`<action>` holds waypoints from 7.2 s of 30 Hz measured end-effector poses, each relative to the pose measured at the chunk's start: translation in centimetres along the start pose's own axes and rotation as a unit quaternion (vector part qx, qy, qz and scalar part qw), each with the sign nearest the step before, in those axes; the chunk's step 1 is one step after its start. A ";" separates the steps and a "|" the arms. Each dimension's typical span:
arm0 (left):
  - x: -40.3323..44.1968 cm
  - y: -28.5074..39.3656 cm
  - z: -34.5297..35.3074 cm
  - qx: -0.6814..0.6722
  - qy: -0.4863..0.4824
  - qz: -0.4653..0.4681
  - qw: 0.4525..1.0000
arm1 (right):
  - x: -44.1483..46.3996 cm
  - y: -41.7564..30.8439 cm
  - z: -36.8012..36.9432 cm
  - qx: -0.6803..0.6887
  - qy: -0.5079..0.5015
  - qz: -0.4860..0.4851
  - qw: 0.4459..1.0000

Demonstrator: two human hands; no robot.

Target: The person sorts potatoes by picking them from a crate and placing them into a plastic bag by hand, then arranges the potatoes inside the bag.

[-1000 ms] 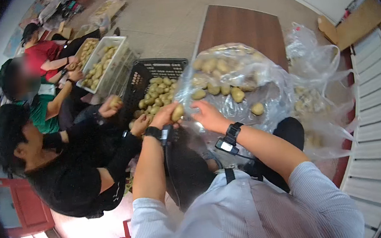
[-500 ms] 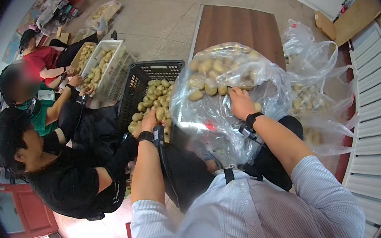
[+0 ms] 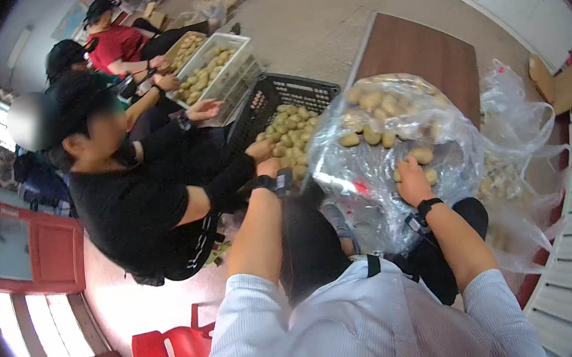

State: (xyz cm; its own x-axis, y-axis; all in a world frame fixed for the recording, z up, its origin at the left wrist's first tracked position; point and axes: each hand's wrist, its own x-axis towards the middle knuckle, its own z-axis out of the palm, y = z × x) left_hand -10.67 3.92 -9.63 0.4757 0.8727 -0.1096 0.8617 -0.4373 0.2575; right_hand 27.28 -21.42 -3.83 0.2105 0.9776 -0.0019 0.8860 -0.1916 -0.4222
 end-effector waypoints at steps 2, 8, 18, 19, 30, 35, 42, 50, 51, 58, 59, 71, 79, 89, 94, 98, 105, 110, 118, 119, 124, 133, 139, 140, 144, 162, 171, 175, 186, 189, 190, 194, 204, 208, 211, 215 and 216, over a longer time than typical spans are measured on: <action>1.4 -3.3 2.3 0.093 -0.045 0.026 0.994 | -0.3 -0.5 0.2 -0.006 -0.001 -0.007 1.000; 0.5 0.8 -1.3 0.072 -0.075 -0.078 0.991 | -0.7 0.1 0.4 0.007 -0.014 0.000 1.000; 1.1 4.8 -0.9 -0.586 -0.038 -0.128 0.800 | 0.7 -1.0 2.0 0.269 0.040 0.128 0.954; 0.1 7.1 -3.6 -0.692 -0.082 -0.223 0.682 | 0.9 -1.1 2.3 0.326 0.053 0.146 0.932; -1.3 10.7 -7.6 -0.669 -0.173 -0.212 0.691 | 3.7 -7.9 0.8 0.637 -0.213 0.159 0.724; -1.2 11.8 -7.6 -0.651 -0.218 -0.195 0.701 | 3.3 -12.8 -2.6 0.645 -0.193 0.192 0.714; -0.9 13.5 -7.3 -0.645 -0.318 -0.157 0.677 | 4.1 -13.9 -2.3 0.589 -0.239 0.160 0.755; -1.1 12.6 -8.0 -0.660 -0.369 -0.133 0.641 | 4.0 -13.4 -0.6 0.567 -0.217 0.114 0.786; -1.0 12.0 -7.5 -0.681 -0.360 -0.121 0.625 | 3.8 -13.0 -0.5 0.553 -0.205 0.095 0.802; -1.8 12.1 -8.2 -0.740 -0.186 -0.240 0.601 | 1.7 -7.0 1.3 0.366 -0.084 0.083 0.923; -1.7 12.4 -8.3 -0.737 -0.138 -0.276 0.602 | 1.4 -6.3 1.0 0.365 -0.079 0.089 0.923; -0.8 7.6 -5.8 -0.703 -0.101 -0.391 0.585 | -1.5 3.2 0.9 -0.010 0.136 0.166 0.977; 1.0 1.0 0.3 -0.599 -0.029 -0.358 0.716 | -2.4 1.4 1.1 0.013 0.118 0.132 0.984; 4.3 -3.8 7.9 0.141 0.004 -0.054 0.989 | -1.8 0.6 0.0 0.066 0.081 0.049 0.993; 3.1 0.7 3.0 -0.093 -0.003 -0.003 0.996 | -0.9 -0.1 0.2 0.161 0.082 0.120 0.976; -1.2 10.5 -6.7 -0.606 -0.054 -0.233 0.759 | 0.3 -1.5 0.4 0.211 0.057 0.139 0.966; -0.4 11.2 -6.4 -0.626 -0.179 -0.153 0.743 | 2.7 -6.8 0.2 0.306 -0.009 0.066 0.950; -1.4 12.9 -8.4 -0.677 -0.218 -0.179 0.680 | 3.3 -9.4 0.4 0.353 -0.035 0.050 0.934; -0.7 13.0 -7.2 -0.656 -0.312 -0.170 0.666 | 4.2 -11.8 0.4 0.314 -0.068 0.051 0.946; -0.7 13.0 -7.1 -0.654 -0.326 -0.162 0.663 | 4.2 -12.3 0.1 0.308 -0.070 0.048 0.947; -0.7 13.4 -7.1 -0.645 -0.334 -0.171 0.665 | 3.8 -13.4 -0.5 0.368 -0.063 -0.030 0.927; 0.7 11.7 -4.6 -0.509 -0.365 -0.002 0.780 | 3.5 -14.2 -0.1 0.278 0.007 -0.166 0.946; -1.2 13.7 -8.8 -0.591 -0.351 -0.115 0.717 | 3.2 -15.5 -1.2 0.468 -0.086 -0.048 0.878; -0.7 12.1 -7.0 -0.571 -0.315 -0.041 0.757 | 3.0 -15.1 -0.9 0.461 -0.065 -0.079 0.881; -0.3 10.9 -6.4 -0.680 -0.255 -0.173 0.665 | 2.1 -11.7 -1.0 0.308 -0.013 -0.078 0.948; -1.4 3.5 -4.6 0.162 -0.078 -0.061 0.982 | 1.0 4.0 -0.5 -0.127 0.132 0.023 0.983; 3.5 -6.4 4.7 0.099 -0.119 -0.112 0.982 | -0.6 3.1 -0.6 -0.095 0.029 0.068 0.993; 3.9 -6.2 5.4 0.084 0.000 -0.046 0.995 | -0.6 2.0 -0.9 -0.051 -0.011 0.094 0.994; -0.5 12.6 -7.2 -0.611 -0.249 -0.232 0.715 | 3.9 -7.2 0.8 0.448 -0.108 0.086 0.883; -1.2 14.4 -8.5 -0.618 -0.330 -0.206 0.683 | 4.3 -11.5 -1.3 0.508 -0.169 0.106 0.838; -1.6 15.0 -8.9 -0.629 -0.331 -0.201 0.674 | 4.3 -12.5 -1.3 0.576 -0.181 0.104 0.790; -1.1 13.4 -8.1 -0.623 -0.332 -0.164 0.689 | 4.1 -13.0 0.3 0.473 -0.054 -0.040 0.878; 0.4 6.9 -4.2 -0.673 -0.062 -0.336 0.656 | -4.0 -8.0 -0.8 0.062 0.023 -0.024 0.998; 0.6 3.1 -2.8 -0.481 -0.023 -0.291 0.827 | -4.9 -4.7 1.4 -0.057 0.020 0.023 0.998; 1.1 -0.1 -1.7 -0.013 -0.050 -0.111 0.992 | -4.2 -3.1 1.8 -0.045 -0.043 0.079 0.995; 1.3 -0.3 -1.9 0.082 -0.046 -0.082 0.992 | -2.9 -1.2 2.9 0.055 -0.082 0.161 0.982; 0.9 1.4 -3.4 0.096 -0.052 -0.063 0.992 | -2.8 -0.9 3.3 0.056 -0.080 0.162 0.982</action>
State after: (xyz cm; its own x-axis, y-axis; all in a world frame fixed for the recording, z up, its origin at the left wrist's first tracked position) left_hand -9.62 4.81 -6.15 0.3700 0.9001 -0.2300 0.9282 -0.3688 0.0500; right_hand 24.50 -23.70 -6.44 0.3978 0.8699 -0.2915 0.7307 -0.4926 -0.4727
